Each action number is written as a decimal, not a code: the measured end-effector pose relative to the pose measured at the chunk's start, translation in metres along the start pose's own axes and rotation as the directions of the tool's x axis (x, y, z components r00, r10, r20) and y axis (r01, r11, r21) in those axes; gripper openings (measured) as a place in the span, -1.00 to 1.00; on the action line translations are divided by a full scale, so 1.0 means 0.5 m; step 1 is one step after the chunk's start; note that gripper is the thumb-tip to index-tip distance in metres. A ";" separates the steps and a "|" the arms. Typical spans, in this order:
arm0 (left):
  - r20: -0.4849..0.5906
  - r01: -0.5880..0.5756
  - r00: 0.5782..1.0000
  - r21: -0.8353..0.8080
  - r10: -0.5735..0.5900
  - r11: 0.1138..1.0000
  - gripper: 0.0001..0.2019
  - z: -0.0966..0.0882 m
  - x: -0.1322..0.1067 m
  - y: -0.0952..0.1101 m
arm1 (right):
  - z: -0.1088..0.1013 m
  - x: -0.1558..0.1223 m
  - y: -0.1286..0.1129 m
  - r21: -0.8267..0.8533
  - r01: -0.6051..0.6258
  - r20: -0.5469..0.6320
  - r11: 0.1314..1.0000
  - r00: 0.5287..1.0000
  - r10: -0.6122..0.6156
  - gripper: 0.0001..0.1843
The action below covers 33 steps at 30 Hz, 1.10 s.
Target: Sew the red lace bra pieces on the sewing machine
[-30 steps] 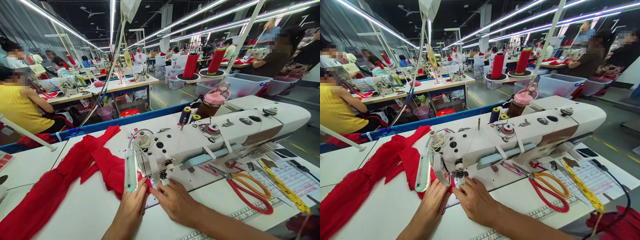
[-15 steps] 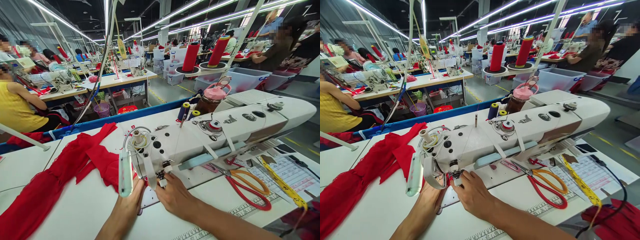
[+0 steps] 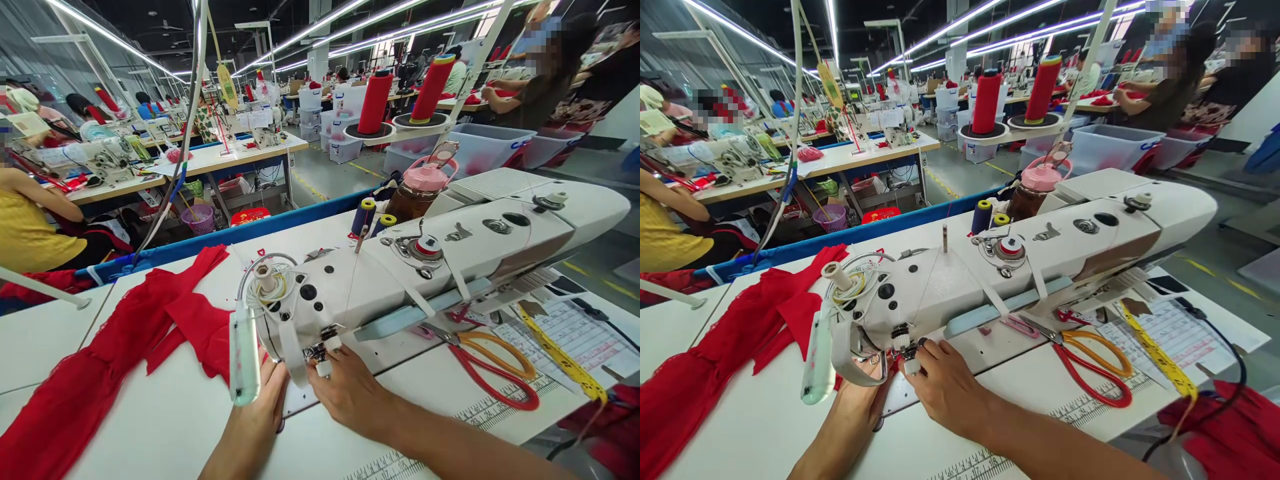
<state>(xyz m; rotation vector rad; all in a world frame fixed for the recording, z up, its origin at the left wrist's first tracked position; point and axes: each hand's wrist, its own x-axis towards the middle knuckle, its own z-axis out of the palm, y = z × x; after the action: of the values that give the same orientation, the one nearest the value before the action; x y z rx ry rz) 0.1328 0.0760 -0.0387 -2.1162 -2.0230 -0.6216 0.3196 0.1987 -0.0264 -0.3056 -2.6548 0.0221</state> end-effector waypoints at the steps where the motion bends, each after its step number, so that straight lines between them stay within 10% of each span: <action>1: 0.014 0.004 1.000 -0.009 -0.004 1.000 -0.68 -0.006 0.001 0.003 | 0.001 0.000 0.001 0.007 0.004 -0.005 1.000 1.000 -0.004 -0.75; 7: 0.067 -0.003 0.998 -0.073 0.008 0.997 -0.70 -0.028 0.017 0.002 | 0.002 -0.001 0.003 0.045 -0.002 0.007 0.999 1.000 0.002 -0.79; 18: -0.146 -0.233 0.955 0.166 0.258 0.958 -0.63 -0.046 0.014 0.008 | -0.009 0.006 0.014 0.121 -0.065 -0.142 0.991 0.986 0.082 -0.74; 33: -0.224 -0.192 0.946 0.199 0.235 0.961 -0.66 -0.025 0.018 0.020 | -0.010 0.004 0.003 0.085 -0.024 -0.065 0.996 0.997 0.030 -0.83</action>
<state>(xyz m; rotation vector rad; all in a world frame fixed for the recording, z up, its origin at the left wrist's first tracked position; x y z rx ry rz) 0.1402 0.0785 -0.0219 -2.0078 -1.6270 -0.6109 0.3202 0.2005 -0.0214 -0.3091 -2.5761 0.1307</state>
